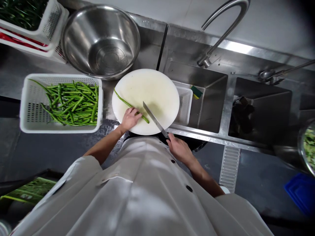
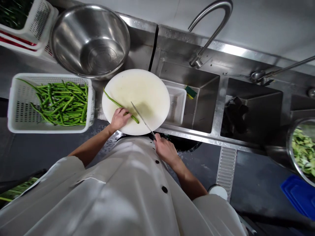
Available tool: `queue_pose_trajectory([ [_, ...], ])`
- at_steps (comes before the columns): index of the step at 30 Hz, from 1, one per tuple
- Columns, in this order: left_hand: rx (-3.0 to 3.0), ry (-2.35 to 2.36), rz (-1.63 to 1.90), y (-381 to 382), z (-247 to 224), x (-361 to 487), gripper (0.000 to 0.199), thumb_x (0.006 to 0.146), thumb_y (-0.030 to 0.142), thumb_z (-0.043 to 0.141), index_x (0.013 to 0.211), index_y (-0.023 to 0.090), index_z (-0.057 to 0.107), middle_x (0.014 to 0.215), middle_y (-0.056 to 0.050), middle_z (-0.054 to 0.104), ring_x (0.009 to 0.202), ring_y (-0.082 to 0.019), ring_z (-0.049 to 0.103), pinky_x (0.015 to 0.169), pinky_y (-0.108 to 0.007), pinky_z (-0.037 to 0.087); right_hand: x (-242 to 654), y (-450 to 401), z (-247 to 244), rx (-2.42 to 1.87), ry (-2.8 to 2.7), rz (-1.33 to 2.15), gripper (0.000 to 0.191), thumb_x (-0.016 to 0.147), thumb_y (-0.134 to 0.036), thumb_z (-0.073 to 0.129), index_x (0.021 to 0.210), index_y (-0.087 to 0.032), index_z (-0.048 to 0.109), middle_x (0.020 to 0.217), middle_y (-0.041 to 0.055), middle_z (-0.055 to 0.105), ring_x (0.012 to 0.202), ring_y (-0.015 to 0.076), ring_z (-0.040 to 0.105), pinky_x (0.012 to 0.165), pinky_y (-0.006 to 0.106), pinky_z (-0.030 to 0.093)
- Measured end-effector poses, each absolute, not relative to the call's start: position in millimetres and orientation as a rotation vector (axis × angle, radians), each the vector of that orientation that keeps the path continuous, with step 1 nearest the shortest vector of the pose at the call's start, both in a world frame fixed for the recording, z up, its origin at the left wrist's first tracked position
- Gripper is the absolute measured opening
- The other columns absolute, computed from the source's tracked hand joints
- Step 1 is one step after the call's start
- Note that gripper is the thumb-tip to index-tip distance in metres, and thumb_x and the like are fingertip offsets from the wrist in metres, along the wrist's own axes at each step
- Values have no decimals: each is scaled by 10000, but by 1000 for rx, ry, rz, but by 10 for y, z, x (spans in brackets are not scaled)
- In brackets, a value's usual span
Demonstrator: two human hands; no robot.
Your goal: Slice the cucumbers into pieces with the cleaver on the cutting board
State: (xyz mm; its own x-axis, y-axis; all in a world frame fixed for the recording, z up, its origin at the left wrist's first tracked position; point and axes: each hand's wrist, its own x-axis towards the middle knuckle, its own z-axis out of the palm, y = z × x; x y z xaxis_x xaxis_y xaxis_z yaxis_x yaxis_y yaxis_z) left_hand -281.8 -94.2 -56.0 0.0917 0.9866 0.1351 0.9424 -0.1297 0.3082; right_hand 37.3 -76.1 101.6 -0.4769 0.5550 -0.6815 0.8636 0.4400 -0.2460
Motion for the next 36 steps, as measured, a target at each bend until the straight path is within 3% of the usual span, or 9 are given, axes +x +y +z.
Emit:
queue_pose_trajectory([
  [5,2232,1958,509,-948,-589,-2823,316,990,186,519,1124,314,775,1113,-118,683,1117,-294,551,978,-498,486,469,-885,1234,1101,2153,-865,233,1117,-303,343,1264,-207,496,1093,109,751,973,258,709,714,293,365],
  [9,2259,1951,494,-946,-579,-2817,304,1003,195,511,1117,308,768,1121,-106,676,1108,-291,551,981,-483,492,294,-882,1112,1094,2148,-899,232,1118,-311,339,1263,-196,480,1061,125,752,946,274,712,711,302,358],
  [13,2297,1931,506,-938,-571,-2859,304,1009,167,487,1102,272,756,1108,-98,676,1097,-280,565,993,-454,504,-27,-822,940,1160,2131,-905,232,1124,-297,330,1274,-178,460,1046,137,756,929,270,713,721,303,369],
  [20,2278,1906,573,-933,-614,-2883,330,1056,169,403,1125,204,723,1082,-107,684,1055,-260,583,985,-418,507,-82,-817,1174,1132,2142,-910,213,1117,-283,345,1271,-189,458,1035,130,757,922,278,705,738,308,373],
  [24,2290,1852,586,-921,-612,-2935,320,1058,170,402,1093,189,719,1020,-99,684,1008,-250,574,960,-401,519,-314,-839,922,1204,2123,-921,234,1120,-306,330,1283,-184,446,1043,144,753,920,284,697,739,313,386],
  [28,2271,1969,640,-839,-577,-3213,286,1033,167,452,1139,196,715,1152,-114,670,1102,-268,563,996,-441,517,-394,-816,714,1227,2140,-896,244,1122,-315,329,1297,-181,433,1031,137,750,927,283,700,726,311,381],
  [31,2274,2037,613,-777,-563,-3353,251,1004,165,505,1098,206,734,1180,-125,653,1147,-295,548,989,-476,513,-279,-758,794,1220,2165,-843,275,1128,-331,332,1340,-177,418,1040,142,753,957,289,702,724,311,371],
  [36,2369,1890,536,-801,-588,-3205,268,1002,157,516,1094,249,751,1131,-106,652,1081,-269,551,936,-436,515,-31,-778,1139,1160,2184,-753,258,1127,-296,335,1325,-166,436,1071,151,757,963,291,712,695,314,341],
])
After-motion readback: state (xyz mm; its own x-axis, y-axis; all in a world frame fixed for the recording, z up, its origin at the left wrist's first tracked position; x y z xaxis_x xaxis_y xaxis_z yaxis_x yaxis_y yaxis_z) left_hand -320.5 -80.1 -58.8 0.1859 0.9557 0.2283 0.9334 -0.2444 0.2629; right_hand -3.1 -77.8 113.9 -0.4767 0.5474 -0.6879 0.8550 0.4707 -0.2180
